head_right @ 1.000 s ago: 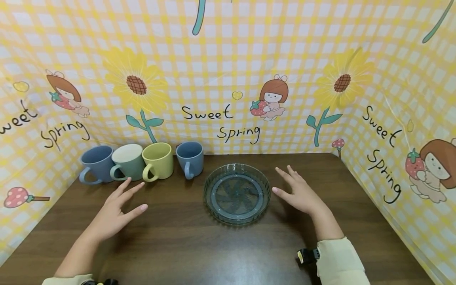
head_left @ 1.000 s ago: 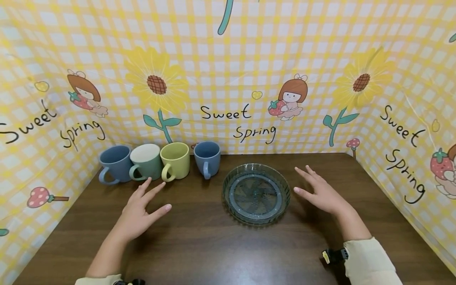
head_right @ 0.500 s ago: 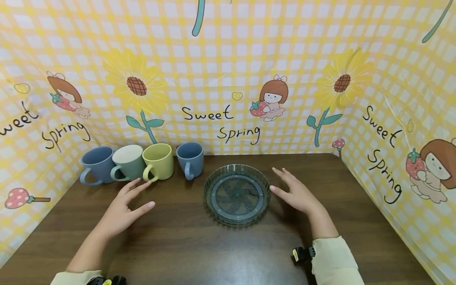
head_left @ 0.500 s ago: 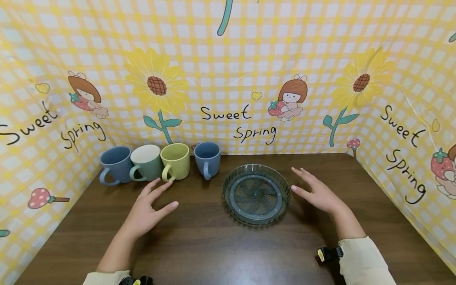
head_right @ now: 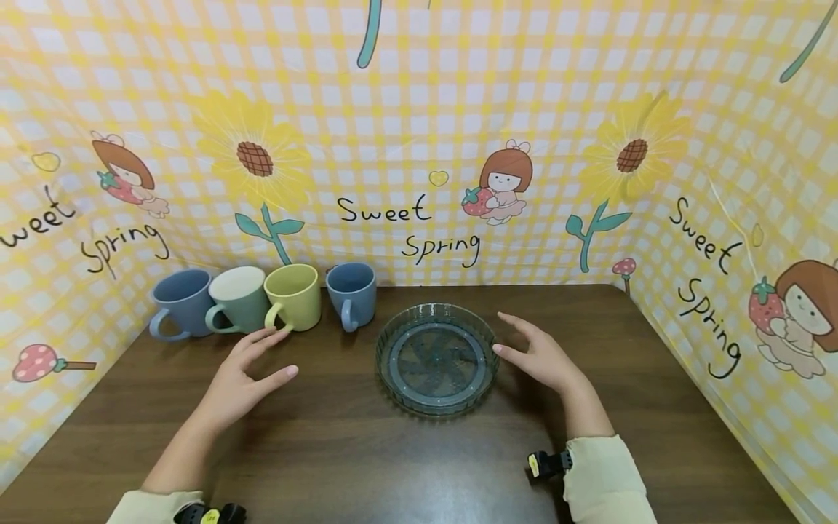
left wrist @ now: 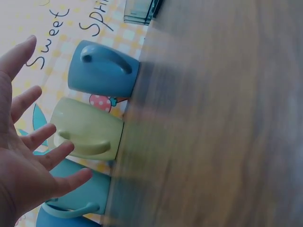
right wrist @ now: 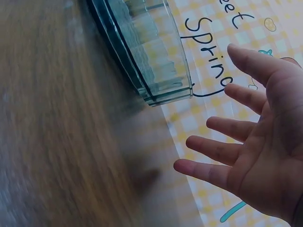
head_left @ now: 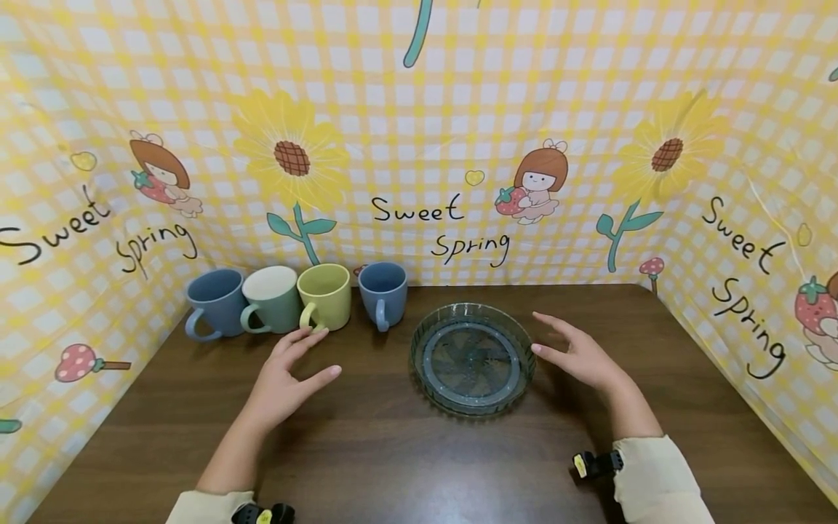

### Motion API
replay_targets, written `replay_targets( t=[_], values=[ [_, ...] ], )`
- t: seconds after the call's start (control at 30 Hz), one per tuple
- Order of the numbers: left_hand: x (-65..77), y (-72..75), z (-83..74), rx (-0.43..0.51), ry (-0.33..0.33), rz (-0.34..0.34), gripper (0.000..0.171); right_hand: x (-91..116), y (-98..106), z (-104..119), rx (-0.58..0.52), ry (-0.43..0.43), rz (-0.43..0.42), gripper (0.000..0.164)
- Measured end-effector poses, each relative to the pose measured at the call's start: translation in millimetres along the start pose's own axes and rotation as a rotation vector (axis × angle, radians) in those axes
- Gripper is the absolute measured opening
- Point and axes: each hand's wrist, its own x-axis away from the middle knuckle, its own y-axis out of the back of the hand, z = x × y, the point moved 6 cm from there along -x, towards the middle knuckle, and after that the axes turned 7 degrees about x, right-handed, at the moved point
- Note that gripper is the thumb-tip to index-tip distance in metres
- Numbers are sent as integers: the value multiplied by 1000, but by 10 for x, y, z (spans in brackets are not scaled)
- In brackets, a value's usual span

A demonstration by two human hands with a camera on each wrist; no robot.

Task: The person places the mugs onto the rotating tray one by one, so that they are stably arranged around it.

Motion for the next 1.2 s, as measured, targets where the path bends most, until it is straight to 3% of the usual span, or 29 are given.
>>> replay_targets(
  t=[0.37,0.57,0.77,0.97,1.2],
  values=[
    [-71,-125,5,90,31,27,64,-52,-55,-11,-98,34,-34,62],
    [-147,-197,22,141,55,-1,63,-72,-101,-68,-155,11,-30,63],
    [-197,-241,33,252,105,-41,60,-82,-121,-76,-222,7,-12,63],
    [-262,-301,25,320,108,-80,58,-94,-135,-87,-264,8,-11,60],
    [-307,-417,130,454,237,-100,60,-100,-179,-101,-354,-31,11,58]
  ],
)
